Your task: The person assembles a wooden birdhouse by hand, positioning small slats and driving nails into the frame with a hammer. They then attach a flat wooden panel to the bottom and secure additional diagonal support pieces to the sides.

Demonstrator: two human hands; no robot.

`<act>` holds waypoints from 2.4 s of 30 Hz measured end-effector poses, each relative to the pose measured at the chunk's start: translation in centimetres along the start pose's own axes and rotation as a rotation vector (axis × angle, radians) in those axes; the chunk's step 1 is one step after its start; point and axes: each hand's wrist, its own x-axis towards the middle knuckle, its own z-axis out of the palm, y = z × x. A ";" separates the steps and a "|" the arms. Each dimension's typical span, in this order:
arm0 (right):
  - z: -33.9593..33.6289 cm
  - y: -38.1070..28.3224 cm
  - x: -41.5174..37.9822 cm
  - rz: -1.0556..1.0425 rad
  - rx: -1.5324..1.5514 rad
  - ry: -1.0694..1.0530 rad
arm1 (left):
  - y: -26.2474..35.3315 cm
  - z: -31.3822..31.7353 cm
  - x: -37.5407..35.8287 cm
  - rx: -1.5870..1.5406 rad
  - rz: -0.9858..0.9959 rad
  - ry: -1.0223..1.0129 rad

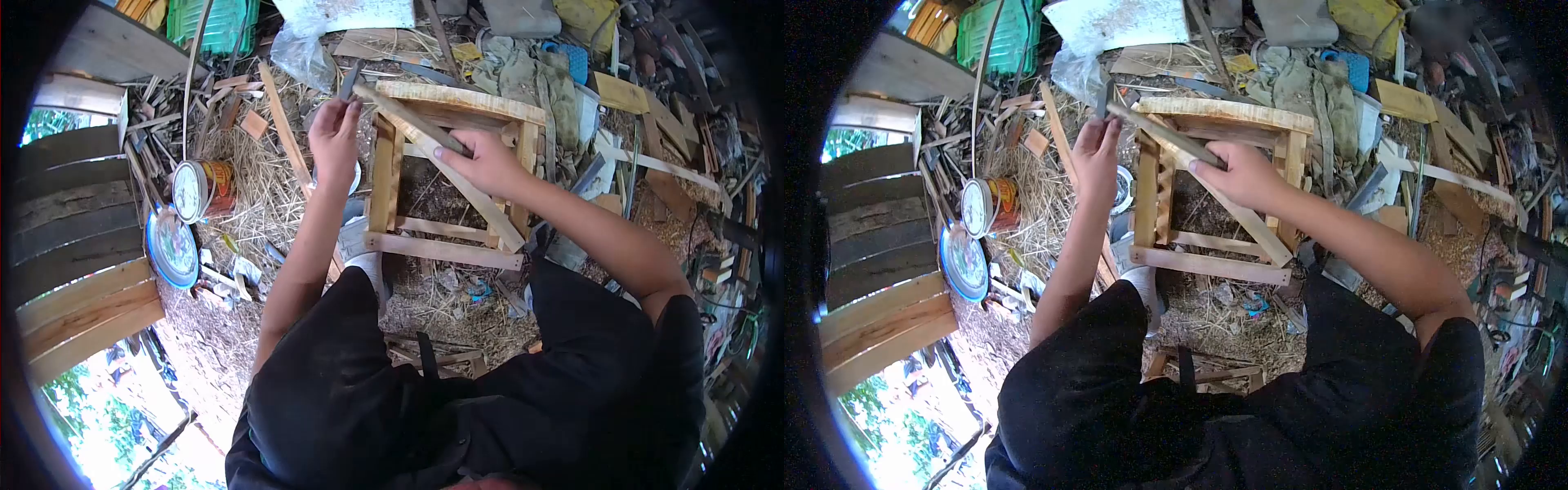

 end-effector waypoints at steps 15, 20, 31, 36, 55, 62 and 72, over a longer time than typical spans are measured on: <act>-3.3 3.3 -0.2 -0.090 0.017 0.197 | -0.6 3.6 0.0 0.251 0.139 -0.069; -4.4 4.8 -1.0 0.057 -0.031 0.106 | -0.3 3.8 -0.1 0.363 0.164 -0.092; -5.3 4.4 -1.2 -0.005 -0.007 0.107 | -0.7 3.6 0.1 0.510 0.287 -0.066; -5.5 4.3 -1.2 0.000 -0.003 0.067 | -0.3 3.7 -0.2 0.565 0.346 -0.057; -4.7 3.9 -0.7 0.051 -0.087 0.047 | 1.1 4.2 -0.6 0.796 0.493 -0.033; -4.2 2.7 -1.1 0.052 -0.099 0.125 | 1.6 4.9 -1.1 0.556 0.317 0.003; -4.6 0.1 -1.8 0.029 -0.188 0.055 | 0.5 4.2 -0.7 0.642 0.397 0.036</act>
